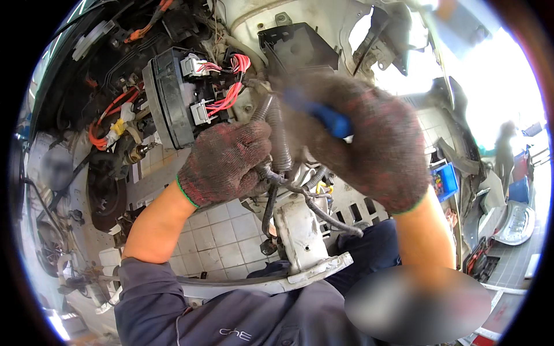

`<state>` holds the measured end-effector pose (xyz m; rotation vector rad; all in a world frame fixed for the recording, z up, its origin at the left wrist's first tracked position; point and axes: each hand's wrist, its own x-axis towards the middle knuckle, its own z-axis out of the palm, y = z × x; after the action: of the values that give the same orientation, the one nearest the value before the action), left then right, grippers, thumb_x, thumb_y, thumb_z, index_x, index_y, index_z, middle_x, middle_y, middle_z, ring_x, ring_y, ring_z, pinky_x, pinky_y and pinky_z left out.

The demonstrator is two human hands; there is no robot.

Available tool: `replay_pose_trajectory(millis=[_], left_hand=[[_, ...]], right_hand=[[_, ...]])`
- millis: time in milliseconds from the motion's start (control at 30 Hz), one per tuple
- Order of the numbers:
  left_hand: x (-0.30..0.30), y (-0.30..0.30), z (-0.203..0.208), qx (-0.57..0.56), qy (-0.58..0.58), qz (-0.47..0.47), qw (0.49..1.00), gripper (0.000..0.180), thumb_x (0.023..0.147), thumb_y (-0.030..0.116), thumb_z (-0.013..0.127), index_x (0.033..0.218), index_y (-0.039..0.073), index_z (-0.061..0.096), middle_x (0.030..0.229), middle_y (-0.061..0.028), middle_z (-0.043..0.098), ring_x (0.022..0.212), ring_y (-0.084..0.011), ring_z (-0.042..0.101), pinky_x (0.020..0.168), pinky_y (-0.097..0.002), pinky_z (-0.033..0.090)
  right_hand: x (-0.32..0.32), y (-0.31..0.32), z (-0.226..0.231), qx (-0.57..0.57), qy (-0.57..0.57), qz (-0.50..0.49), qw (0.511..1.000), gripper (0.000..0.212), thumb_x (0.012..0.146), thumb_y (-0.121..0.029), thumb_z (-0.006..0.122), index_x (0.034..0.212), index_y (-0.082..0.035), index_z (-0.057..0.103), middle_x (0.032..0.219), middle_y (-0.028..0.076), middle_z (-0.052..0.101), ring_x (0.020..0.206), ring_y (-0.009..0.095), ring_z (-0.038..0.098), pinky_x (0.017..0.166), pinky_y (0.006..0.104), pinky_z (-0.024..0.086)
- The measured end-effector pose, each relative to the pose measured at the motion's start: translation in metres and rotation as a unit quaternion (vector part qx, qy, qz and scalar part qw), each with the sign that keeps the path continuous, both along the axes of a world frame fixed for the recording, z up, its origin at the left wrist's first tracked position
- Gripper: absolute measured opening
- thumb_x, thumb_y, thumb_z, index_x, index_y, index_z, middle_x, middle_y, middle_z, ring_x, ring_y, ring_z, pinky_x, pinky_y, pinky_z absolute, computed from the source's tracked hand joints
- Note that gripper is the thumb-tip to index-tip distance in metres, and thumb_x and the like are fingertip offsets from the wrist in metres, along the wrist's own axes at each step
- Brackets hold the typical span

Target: The person works on the front section of a car, using a power drill to remove bolts and detaching various components. They disconnect wiring harnesses and remove a large metal cross-member from the vehicle's frame.

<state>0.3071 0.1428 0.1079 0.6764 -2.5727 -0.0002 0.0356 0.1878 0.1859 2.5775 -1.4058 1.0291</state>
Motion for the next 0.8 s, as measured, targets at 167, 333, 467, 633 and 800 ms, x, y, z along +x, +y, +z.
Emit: replay_pose_trajectory(millis=[167, 333, 467, 633, 800], left_hand=[[0.006, -0.003, 0.0, -0.008, 0.02, -0.009, 1.0, 0.038, 0.068, 0.02, 0.08, 0.101, 0.013, 0.065, 0.11, -0.0078, 0.062, 0.084, -0.0341, 0.07, 0.068, -0.0478, 0.056], [0.01, -0.005, -0.004, -0.006, 0.022, -0.024, 0.999, 0.038, 0.067, 0.019, 0.08, 0.1, 0.014, 0.064, 0.112, -0.0066, 0.061, 0.086, -0.0337, 0.069, 0.07, -0.0487, 0.055], [0.012, -0.006, -0.008, 0.001, 0.028, -0.024, 0.999, 0.038, 0.066, 0.016, 0.078, 0.102, 0.012, 0.067, 0.118, -0.01, 0.064, 0.087, -0.0375, 0.069, 0.072, -0.0494, 0.055], [0.009, -0.009, -0.009, 0.002, 0.015, -0.026, 1.0, 0.041, 0.068, 0.025, 0.082, 0.103, 0.014, 0.065, 0.119, -0.0067, 0.062, 0.084, -0.0346, 0.068, 0.071, -0.0486, 0.054], [0.011, -0.01, -0.007, -0.002, 0.029, -0.042, 0.999, 0.041, 0.069, 0.027, 0.084, 0.104, 0.013, 0.065, 0.119, -0.0064, 0.062, 0.081, -0.0345, 0.068, 0.073, -0.0484, 0.055]], right_hand=[[0.019, -0.009, -0.035, 0.101, 0.017, -0.088, 0.991, 0.04, 0.098, -0.03, 0.076, 0.132, -0.009, 0.073, 0.106, 0.016, 0.078, 0.087, 0.025, 0.078, 0.078, 0.0391, 0.061], [0.039, -0.017, -0.088, 0.336, -0.387, -0.088, 0.854, 0.039, 0.103, -0.018, 0.065, 0.139, -0.003, 0.069, 0.114, 0.015, 0.078, 0.093, 0.013, 0.071, 0.084, 0.0316, 0.059], [0.025, -0.023, -0.1, 0.256, -0.155, -0.045, 0.953, 0.045, 0.097, -0.018, 0.066, 0.136, 0.003, 0.068, 0.121, 0.022, 0.076, 0.1, 0.026, 0.077, 0.088, 0.0389, 0.06], [0.02, -0.05, -0.082, 0.444, -0.049, -0.094, 0.89, 0.042, 0.096, -0.02, 0.064, 0.131, 0.002, 0.069, 0.113, 0.023, 0.076, 0.104, 0.031, 0.076, 0.093, 0.0416, 0.059], [0.021, -0.04, -0.084, 0.467, -0.331, -0.121, 0.811, 0.043, 0.104, -0.029, 0.066, 0.135, 0.001, 0.069, 0.1, 0.007, 0.073, 0.076, 0.012, 0.066, 0.063, 0.0283, 0.055]])
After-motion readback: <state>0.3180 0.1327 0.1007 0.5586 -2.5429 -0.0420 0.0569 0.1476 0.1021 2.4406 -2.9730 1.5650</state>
